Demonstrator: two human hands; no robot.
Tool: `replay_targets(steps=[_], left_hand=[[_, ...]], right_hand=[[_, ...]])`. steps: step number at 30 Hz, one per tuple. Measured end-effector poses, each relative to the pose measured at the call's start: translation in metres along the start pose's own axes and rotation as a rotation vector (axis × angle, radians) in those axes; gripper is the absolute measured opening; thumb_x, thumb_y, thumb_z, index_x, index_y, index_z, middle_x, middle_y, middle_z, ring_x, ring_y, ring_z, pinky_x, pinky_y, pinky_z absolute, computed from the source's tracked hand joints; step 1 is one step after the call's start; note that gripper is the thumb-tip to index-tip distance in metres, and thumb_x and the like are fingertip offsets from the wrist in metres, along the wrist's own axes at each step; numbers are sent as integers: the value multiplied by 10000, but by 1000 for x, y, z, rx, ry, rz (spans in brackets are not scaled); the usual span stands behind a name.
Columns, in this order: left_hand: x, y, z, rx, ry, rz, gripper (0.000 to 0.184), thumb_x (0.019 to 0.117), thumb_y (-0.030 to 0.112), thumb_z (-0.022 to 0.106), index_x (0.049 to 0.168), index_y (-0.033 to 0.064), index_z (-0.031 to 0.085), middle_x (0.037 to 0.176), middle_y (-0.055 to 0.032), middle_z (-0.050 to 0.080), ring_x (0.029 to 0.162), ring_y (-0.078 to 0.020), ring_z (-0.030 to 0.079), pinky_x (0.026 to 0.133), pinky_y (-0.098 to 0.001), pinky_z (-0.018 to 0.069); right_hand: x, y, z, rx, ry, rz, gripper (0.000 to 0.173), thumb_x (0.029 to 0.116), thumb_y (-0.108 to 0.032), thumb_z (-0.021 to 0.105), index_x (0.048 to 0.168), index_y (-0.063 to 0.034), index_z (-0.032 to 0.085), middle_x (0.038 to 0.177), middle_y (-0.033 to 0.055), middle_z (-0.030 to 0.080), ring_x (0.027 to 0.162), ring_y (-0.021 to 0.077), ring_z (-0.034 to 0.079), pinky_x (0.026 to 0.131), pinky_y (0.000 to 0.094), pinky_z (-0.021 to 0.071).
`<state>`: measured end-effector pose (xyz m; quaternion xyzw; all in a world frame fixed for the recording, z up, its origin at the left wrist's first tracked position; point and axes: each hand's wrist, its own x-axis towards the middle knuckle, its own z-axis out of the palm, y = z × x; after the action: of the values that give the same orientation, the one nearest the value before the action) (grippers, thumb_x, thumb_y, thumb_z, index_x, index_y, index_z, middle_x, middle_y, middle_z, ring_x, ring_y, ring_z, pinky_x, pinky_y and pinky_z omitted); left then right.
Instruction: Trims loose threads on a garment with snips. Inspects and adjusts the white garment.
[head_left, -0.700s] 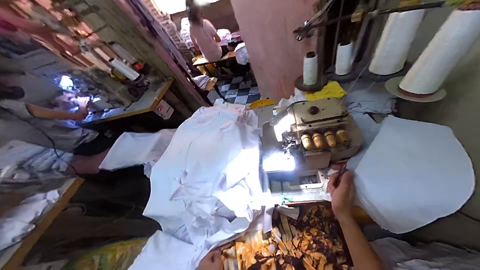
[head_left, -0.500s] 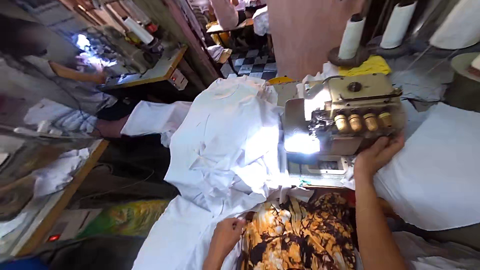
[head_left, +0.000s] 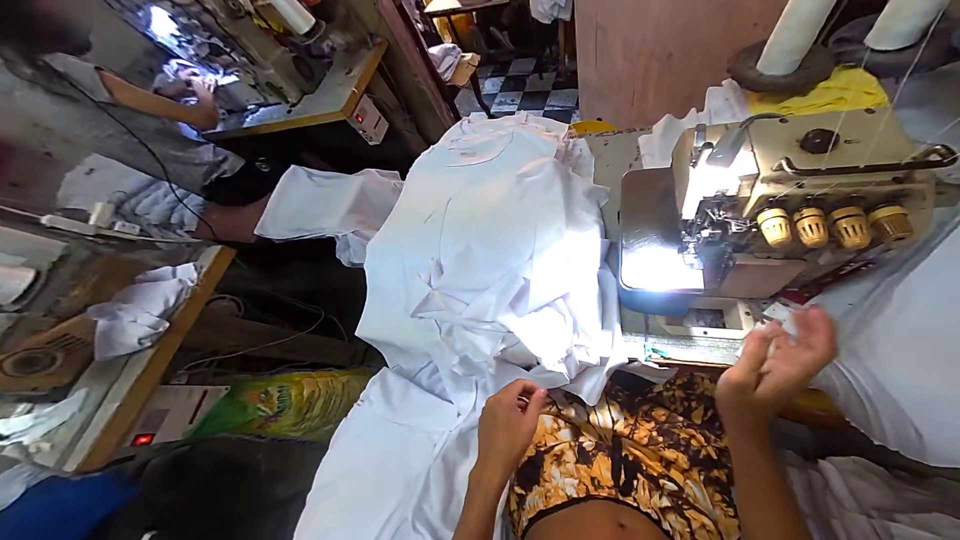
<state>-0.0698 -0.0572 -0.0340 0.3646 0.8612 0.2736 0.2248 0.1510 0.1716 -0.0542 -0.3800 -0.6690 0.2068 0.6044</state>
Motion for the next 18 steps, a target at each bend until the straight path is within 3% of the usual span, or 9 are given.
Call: replay_targets(steps=[2,5,6,8,10,11,14,16,18], left_hand=[[6,-8,-9,35,130,30,256,975,236,652,1023,-5,726,937,-140,741,824,-282,735,757,-496,603],[15,-26,-32,96,230,36,250,964,159,668,1098,-50,690,1046,-212,709,854,-332,724,748,-512,601],[17,-34,-41,113,217,38,241,961,124,665,1138,-39,686,1101,-215,698,869,-330,722,748,-503,601],[23,-53,-54,146,183,71,281,948,74,666,1220,7,684,1221,-220,662,863,-324,723,721,-487,607],[27,-75,-58,174,201,98,340,933,56,678,1273,31,674,1303,-245,621,866,-348,721,707,-503,601],[31,-85,-58,189,235,112,358,920,56,695,1277,32,675,1313,-258,611,871,-364,717,704,-517,597],[48,-114,-46,249,429,217,266,878,69,729,1133,-3,727,1168,-290,645,833,-406,703,668,-546,579],[58,-125,-39,277,534,290,139,901,92,695,981,-7,751,1038,-279,664,802,-402,697,634,-518,573],[60,-123,-48,168,500,318,156,930,108,666,960,-19,752,1036,-248,679,788,-330,701,633,-452,582]], right_hand=[[-32,-19,9,30,-167,-37,440,1014,-203,580,1352,57,469,1349,191,566,1262,157,564,1018,302,504],[-70,-51,41,73,-364,-142,165,977,-184,662,1068,-48,682,1006,100,707,981,135,680,880,270,569],[-79,-56,53,67,-429,-190,119,970,-178,664,1009,-83,724,950,72,715,931,135,687,857,260,575],[-89,-60,74,-41,-575,-244,164,961,-180,656,1076,-118,755,1016,102,716,920,217,683,839,339,569],[-88,-59,85,-150,-708,-180,306,922,-146,679,1212,-69,735,1162,212,680,919,334,683,804,466,574],[-84,-57,89,-186,-739,-142,310,914,-144,691,1209,-55,732,1165,224,669,903,347,677,785,479,578],[-66,-56,91,-179,-818,-99,125,891,-147,716,983,-68,745,1053,162,694,879,307,683,737,444,577],[-47,-60,82,-67,-893,-51,102,908,-151,703,968,-75,735,1049,107,720,858,205,689,716,345,580],[-16,-73,68,46,-903,-14,142,947,-174,684,1003,-48,719,1003,76,732,747,93,663,634,241,562]])
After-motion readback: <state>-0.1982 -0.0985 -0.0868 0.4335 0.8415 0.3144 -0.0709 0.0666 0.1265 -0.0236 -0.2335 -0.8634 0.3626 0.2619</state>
